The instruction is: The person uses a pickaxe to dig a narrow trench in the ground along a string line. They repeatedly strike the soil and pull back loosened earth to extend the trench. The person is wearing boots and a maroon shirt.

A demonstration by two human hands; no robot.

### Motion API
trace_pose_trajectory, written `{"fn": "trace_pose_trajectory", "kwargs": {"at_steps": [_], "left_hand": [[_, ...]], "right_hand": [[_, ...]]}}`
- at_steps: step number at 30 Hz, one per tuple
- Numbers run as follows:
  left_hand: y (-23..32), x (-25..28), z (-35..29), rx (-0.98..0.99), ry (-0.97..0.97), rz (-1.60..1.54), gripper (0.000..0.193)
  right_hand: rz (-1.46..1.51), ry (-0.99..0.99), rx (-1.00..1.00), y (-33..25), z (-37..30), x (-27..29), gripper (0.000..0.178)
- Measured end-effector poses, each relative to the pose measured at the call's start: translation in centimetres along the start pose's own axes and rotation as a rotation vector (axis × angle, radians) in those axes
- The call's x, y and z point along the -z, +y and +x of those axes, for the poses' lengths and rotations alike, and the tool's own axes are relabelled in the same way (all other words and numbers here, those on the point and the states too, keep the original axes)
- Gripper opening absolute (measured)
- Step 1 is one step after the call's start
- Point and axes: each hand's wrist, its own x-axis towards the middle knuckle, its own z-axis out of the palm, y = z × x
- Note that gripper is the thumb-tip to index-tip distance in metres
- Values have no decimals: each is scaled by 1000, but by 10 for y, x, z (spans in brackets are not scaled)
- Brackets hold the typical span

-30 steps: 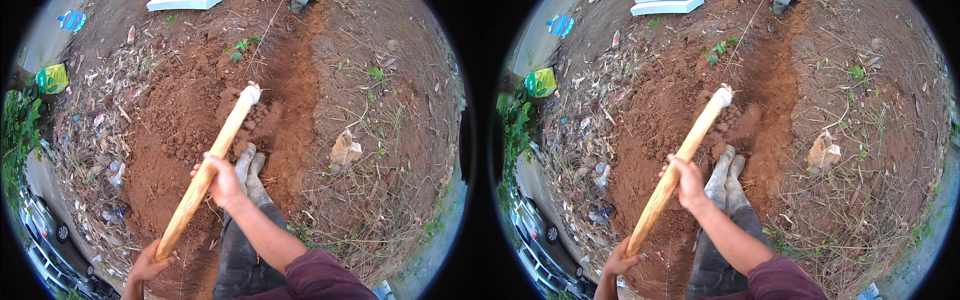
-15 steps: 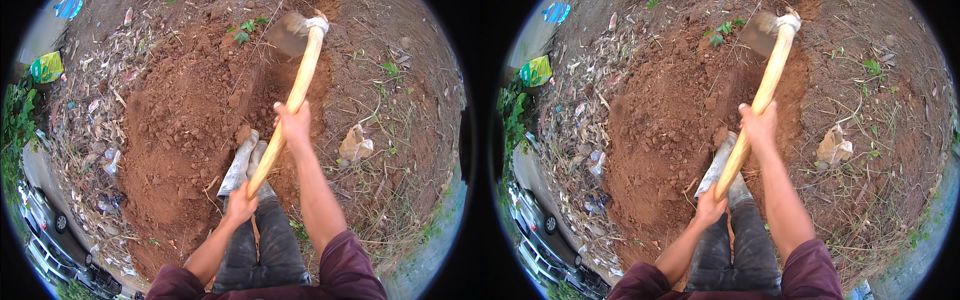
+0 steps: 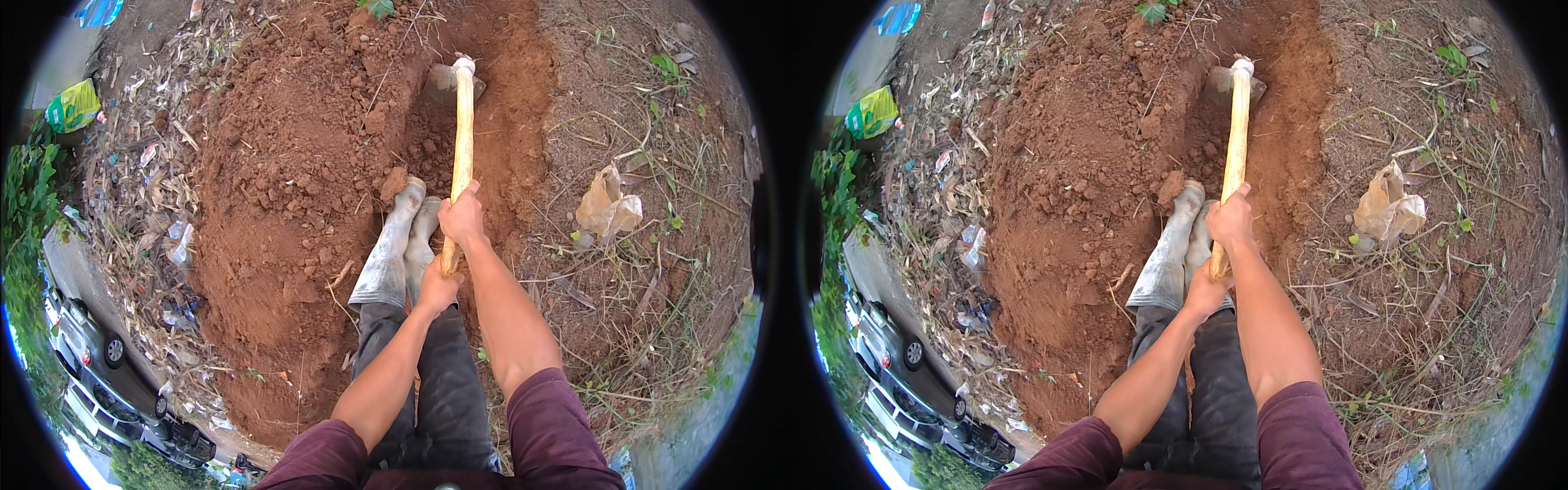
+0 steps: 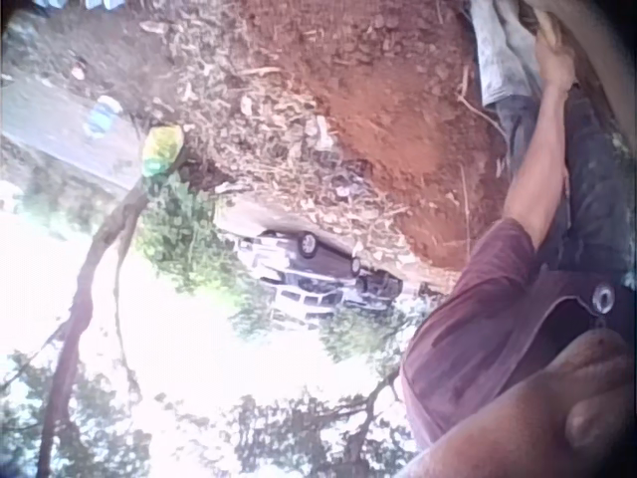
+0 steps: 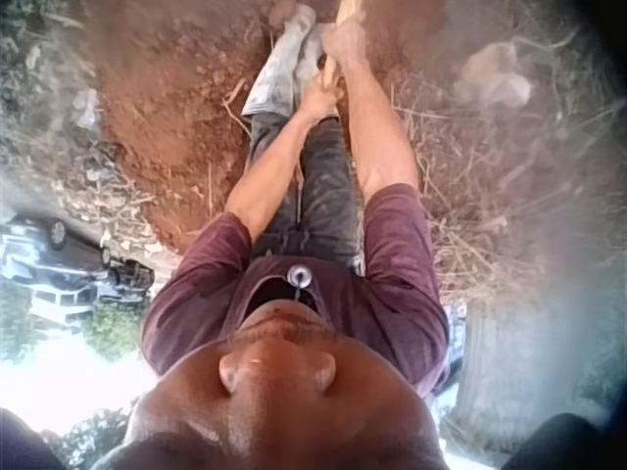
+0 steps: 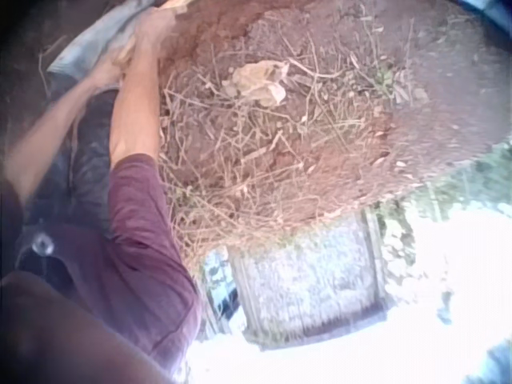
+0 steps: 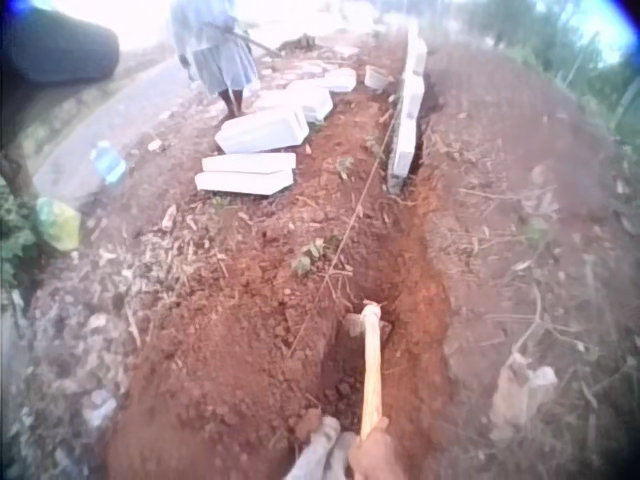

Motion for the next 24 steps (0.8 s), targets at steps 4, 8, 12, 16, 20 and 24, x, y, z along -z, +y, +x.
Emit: {"fn": "trace_pose_trajectory", "kwargs": {"at_steps": [4, 8, 12, 16, 20, 24], "left_hand": [[28, -26, -3, 154, -70, -53, 29], [39, -33, -18, 313, -29, -164, 48], [35, -34, -45, 362, 3, -162, 53], [41, -27, -74, 416, 13, -234, 51], [53, -8, -122, 511, 44, -268, 49], [57, 11, -185, 592, 74, -294, 50]], "right_hand": [[-41, -56, -9, 19, 15, 22, 70], [-103, -73, -28, 23, 6, 24, 70], [-121, -106, -18, 37, -11, 20, 69], [-147, -144, 20, 34, -37, 13, 69], [-108, -225, -31, 30, -82, 8, 65], [-134, -315, -71, 24, -142, 5, 70]]}}
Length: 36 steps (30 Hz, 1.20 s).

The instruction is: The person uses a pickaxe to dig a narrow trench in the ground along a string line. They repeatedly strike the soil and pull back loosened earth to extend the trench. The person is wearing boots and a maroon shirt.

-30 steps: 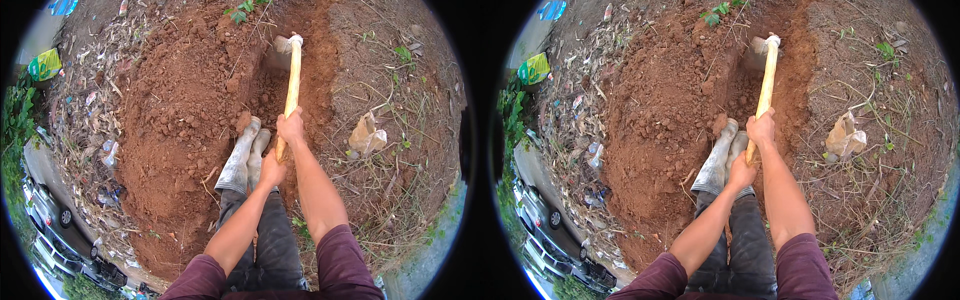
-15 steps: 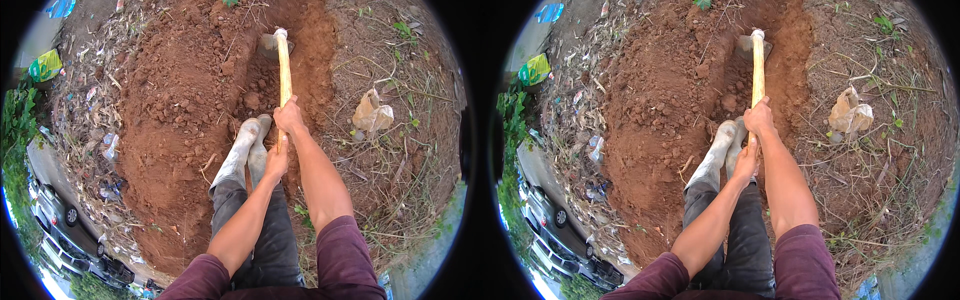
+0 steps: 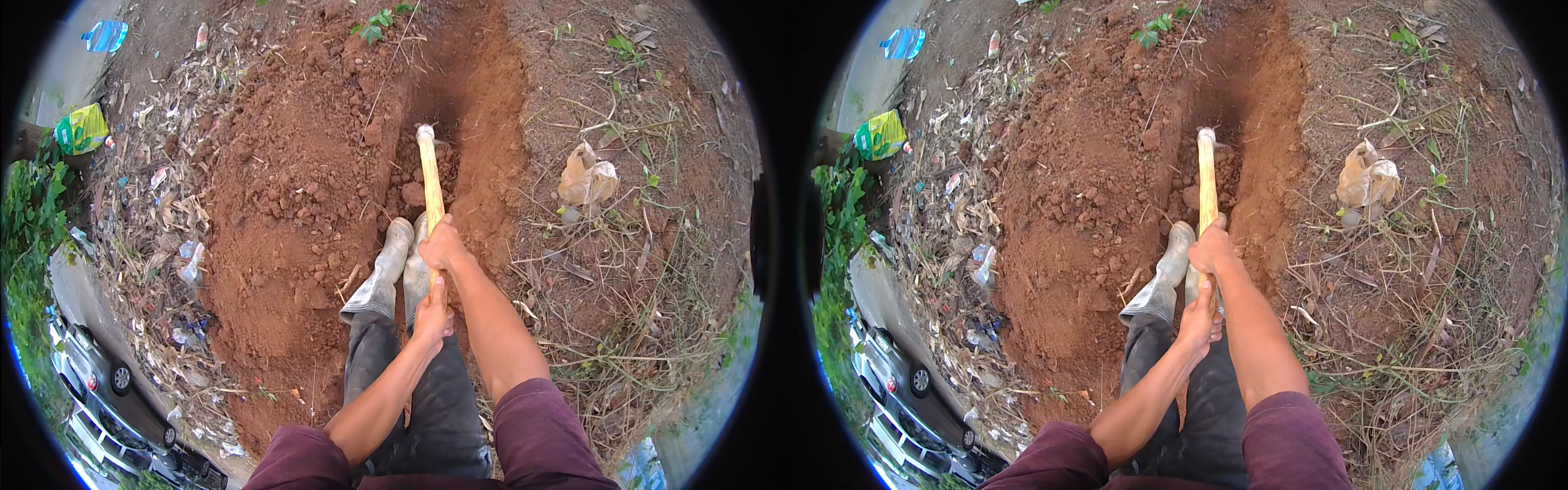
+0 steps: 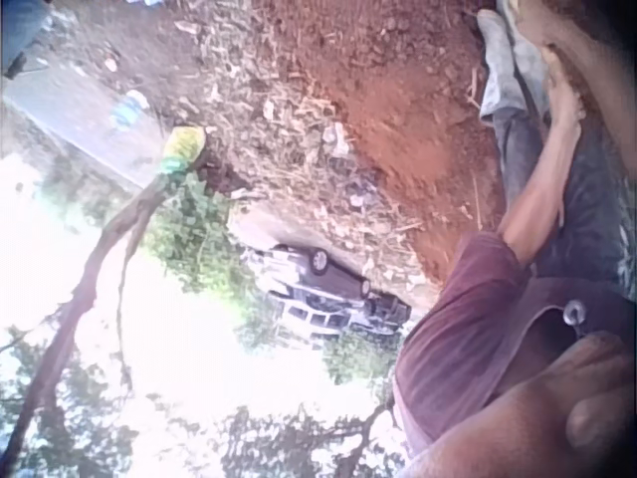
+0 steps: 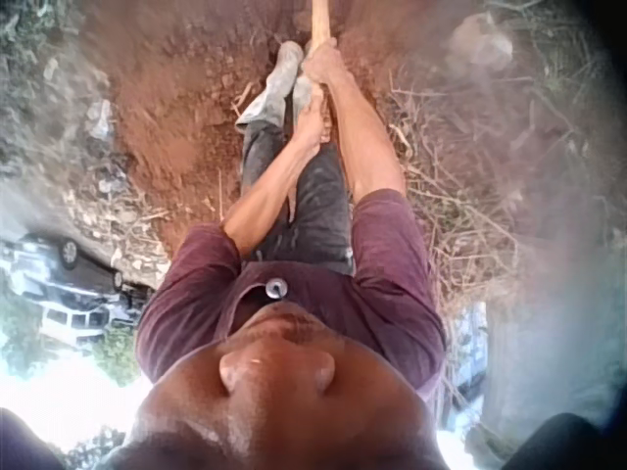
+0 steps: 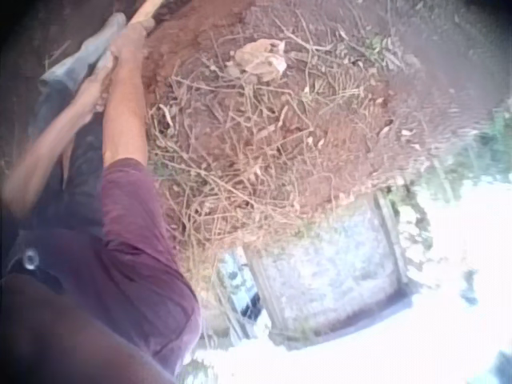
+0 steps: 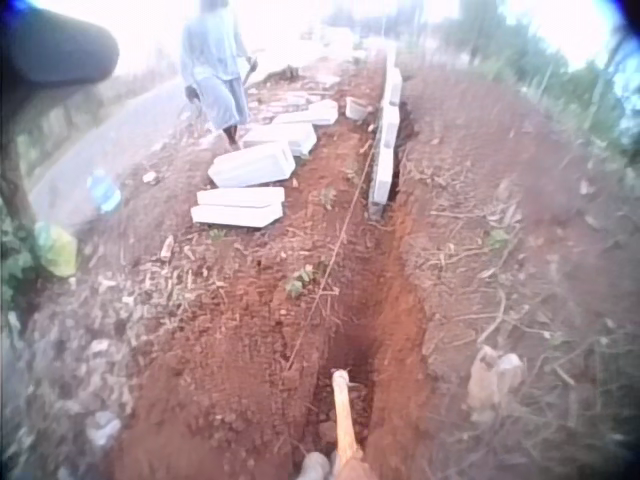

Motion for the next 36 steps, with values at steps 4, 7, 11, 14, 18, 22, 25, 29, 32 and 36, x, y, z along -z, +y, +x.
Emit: {"fn": "trace_pose_trajectory", "kwargs": {"at_steps": [4, 7, 11, 14, 18, 22, 25, 29, 32, 36], "left_hand": [[2, -1, -46, 42, 14, -39, 51], [0, -5, -63, 40, -22, -49, 49], [50, -31, -78, -9, -130, -69, 39], [91, -60, -80, -103, -211, -48, 30], [110, -63, -121, -99, -209, -33, 29], [144, -20, -178, -134, -242, 3, 31], [166, 50, -249, -159, -238, 82, 32], [166, 164, -334, -183, -281, 385, 23], [130, 257, -365, -142, -55, 651, 29], [25, 323, -327, -233, 199, 947, 33]], "right_hand": [[4, -55, 30, 5, -28, -6, 76], [-15, -13, 64, 10, -37, -11, 73], [118, -106, -14, -1, -9, 33, 69], [342, -150, -30, -17, 6, 67, 50], [549, -118, 20, -29, -21, 80, 25], [827, -81, 120, -83, -89, 86, 41], [1087, -171, 101, -133, -158, 73, 52], [1412, -331, 171, -179, -194, 37, 54], [1284, -314, 58, -219, -226, -29, 53], [1325, -374, -4, -189, -248, -113, 50]]}}
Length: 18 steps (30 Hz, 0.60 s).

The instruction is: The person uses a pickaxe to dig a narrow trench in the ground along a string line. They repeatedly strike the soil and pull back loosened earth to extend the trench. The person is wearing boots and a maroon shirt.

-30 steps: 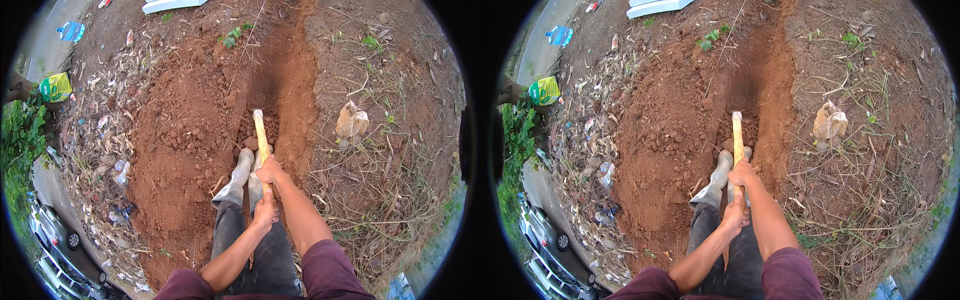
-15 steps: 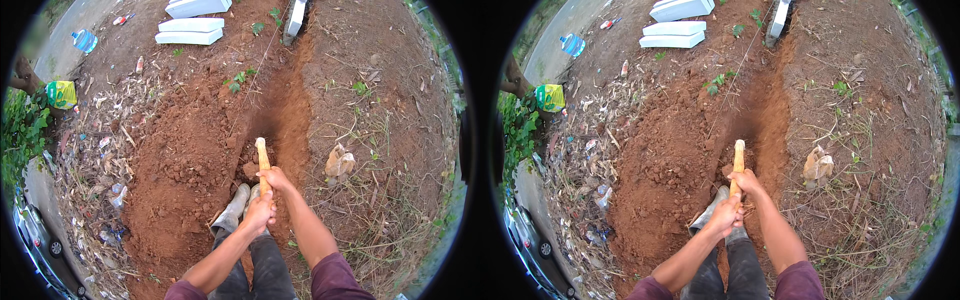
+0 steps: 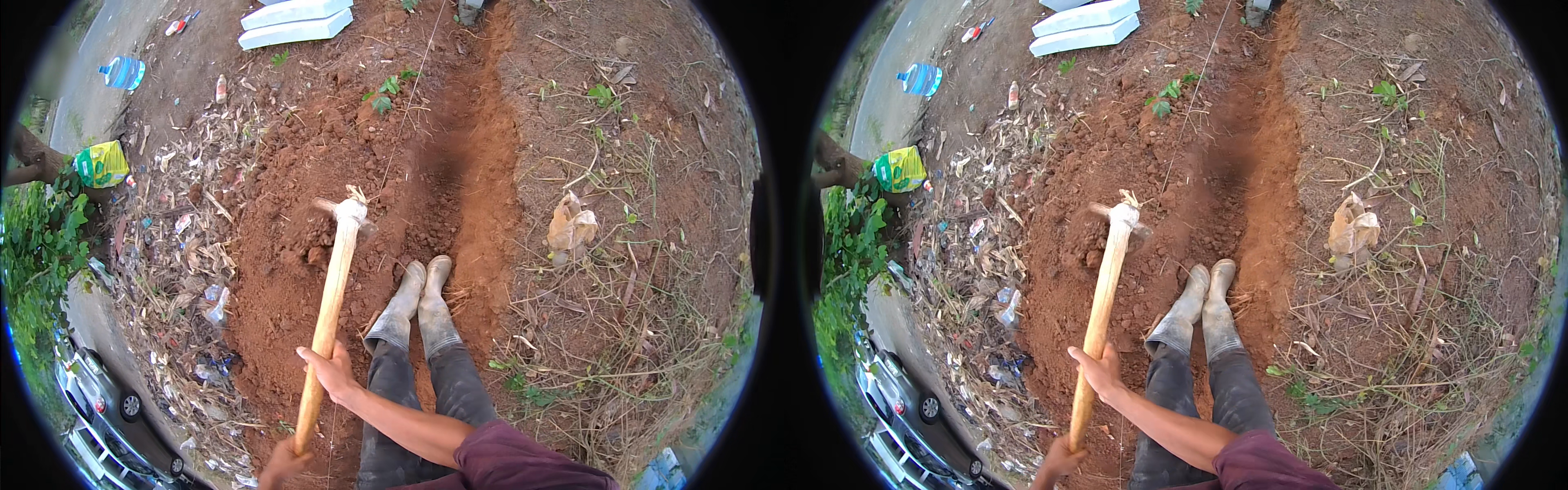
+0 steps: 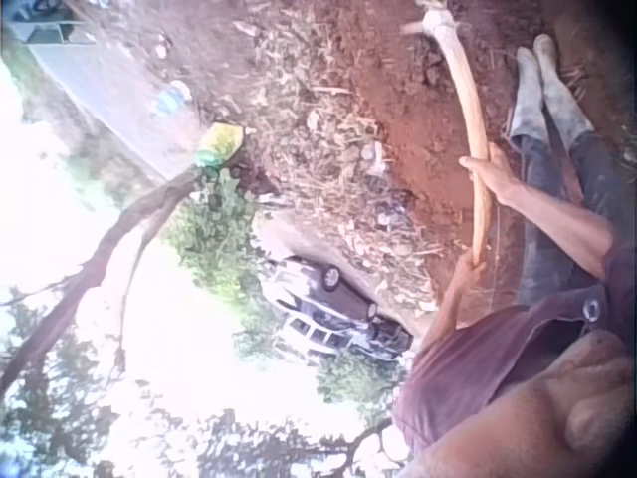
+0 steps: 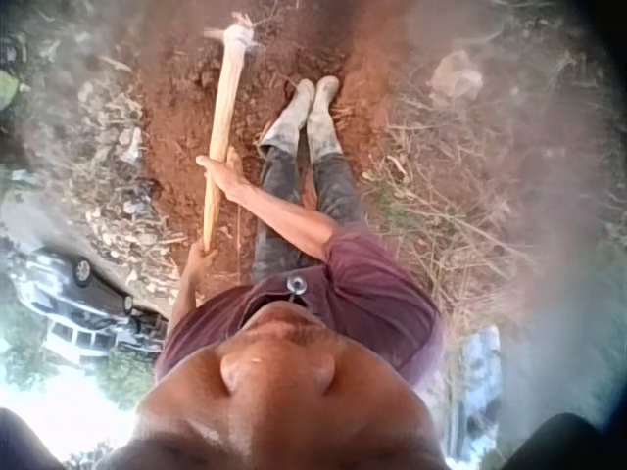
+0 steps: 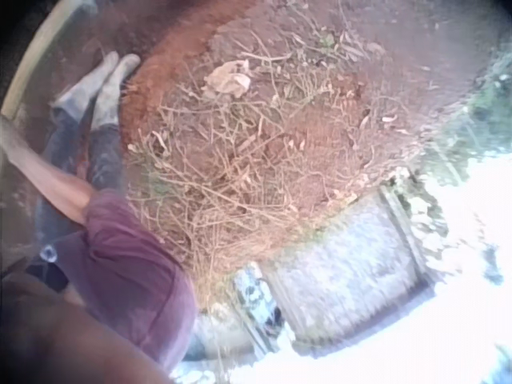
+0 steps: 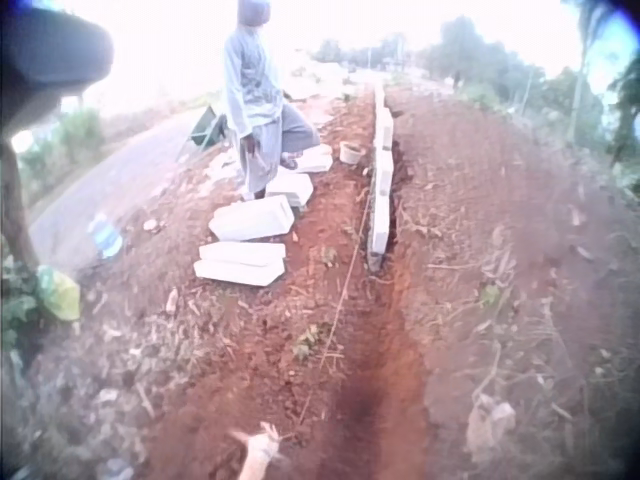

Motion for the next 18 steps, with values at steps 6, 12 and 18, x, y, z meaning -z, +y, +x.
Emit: {"fn": "trace_pose_trajectory", "kwargs": {"at_steps": [6, 12, 18], "left_hand": [[112, -96, 122, -223, 117, 62, 33], [247, -186, 308, -588, 136, -179, 43], [284, -235, 408, -440, 30, -350, 42]], "right_hand": [[-360, 345, 439, -80, 71, 73, 46], [-801, 681, 567, -255, 183, 177, 52], [-1226, 675, 373, -208, 239, 230, 83]]}}
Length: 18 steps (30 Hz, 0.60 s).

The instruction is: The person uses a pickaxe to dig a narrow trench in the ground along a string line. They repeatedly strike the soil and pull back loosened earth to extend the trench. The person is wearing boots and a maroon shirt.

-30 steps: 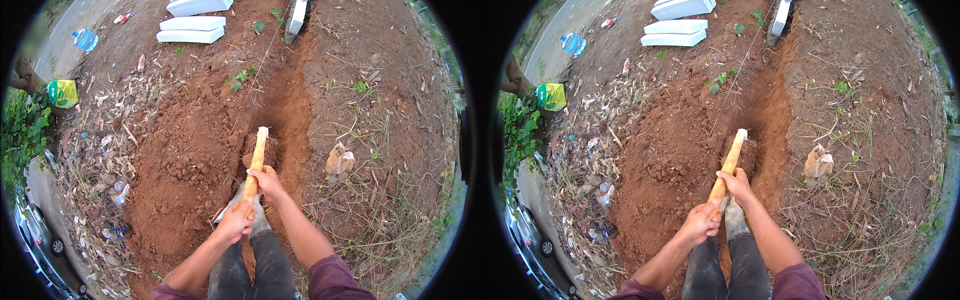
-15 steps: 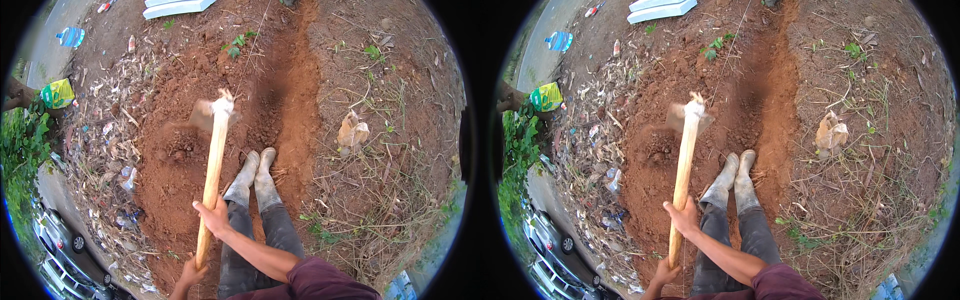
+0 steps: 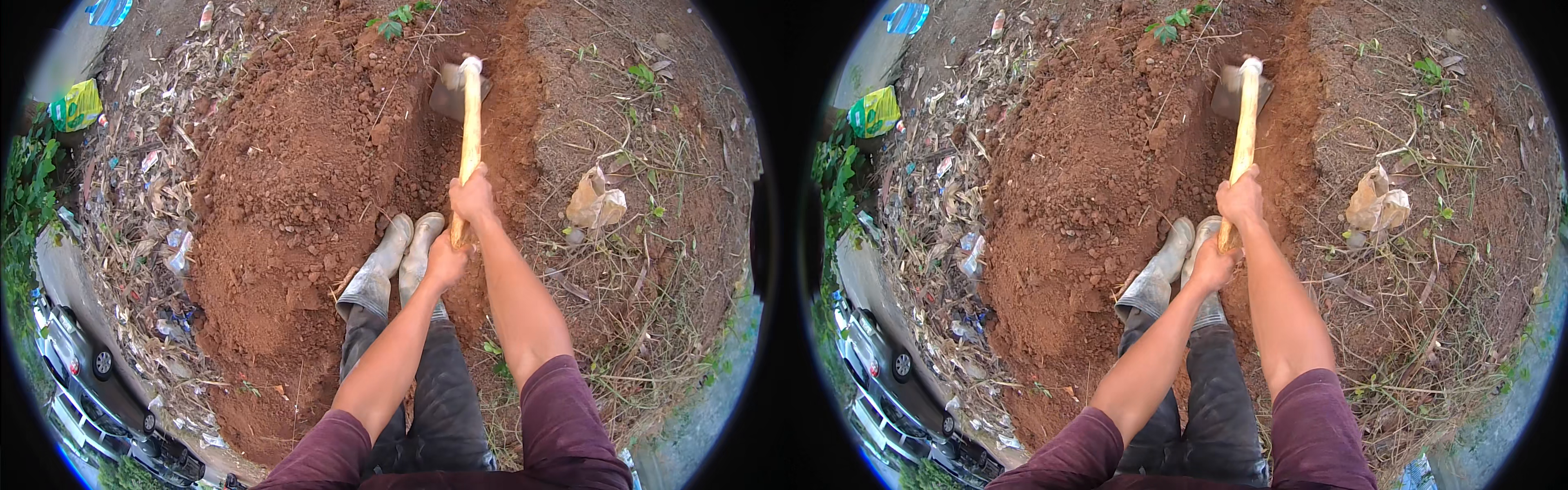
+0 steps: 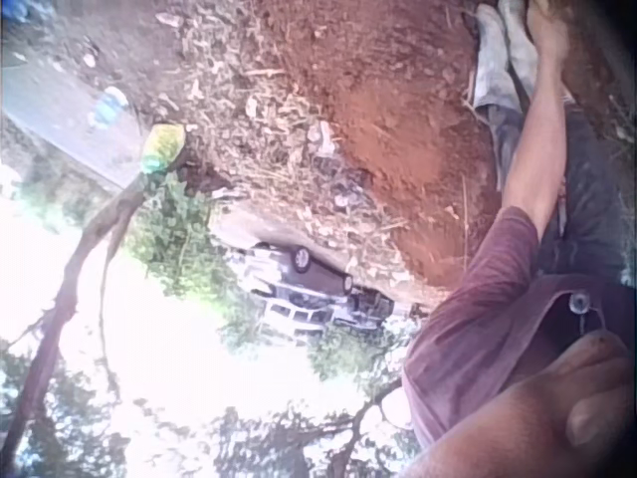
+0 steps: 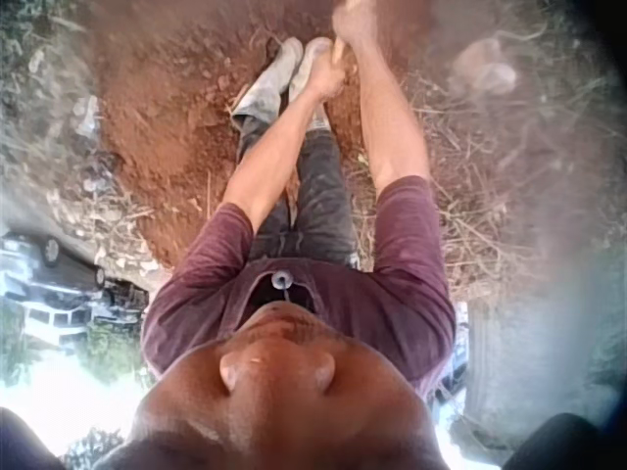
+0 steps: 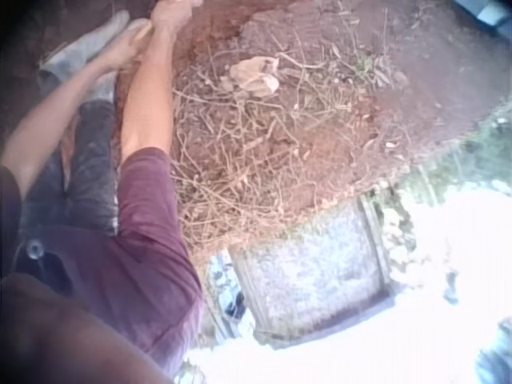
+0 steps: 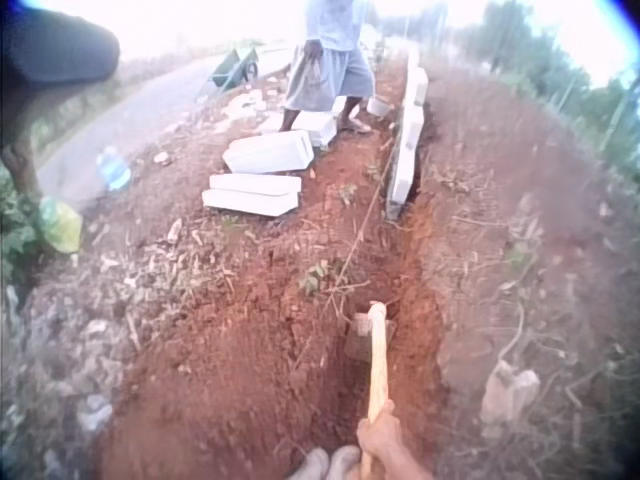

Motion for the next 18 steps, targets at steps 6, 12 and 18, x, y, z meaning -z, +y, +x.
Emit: {"fn": "trace_pose_trajectory", "kwargs": {"at_steps": [6, 12, 18], "left_hand": [[-96, -23, 1, 77, 3, -169, 37], [-28, -33, 16, 364, -239, -480, 53], [-14, -16, 18, 399, -306, -768, 45]], "right_hand": [[0, -97, 4, 59, -15, -53, 85], [182, -144, -78, 75, 33, -30, 90], [251, -136, -70, 31, 34, -16, 82]]}}
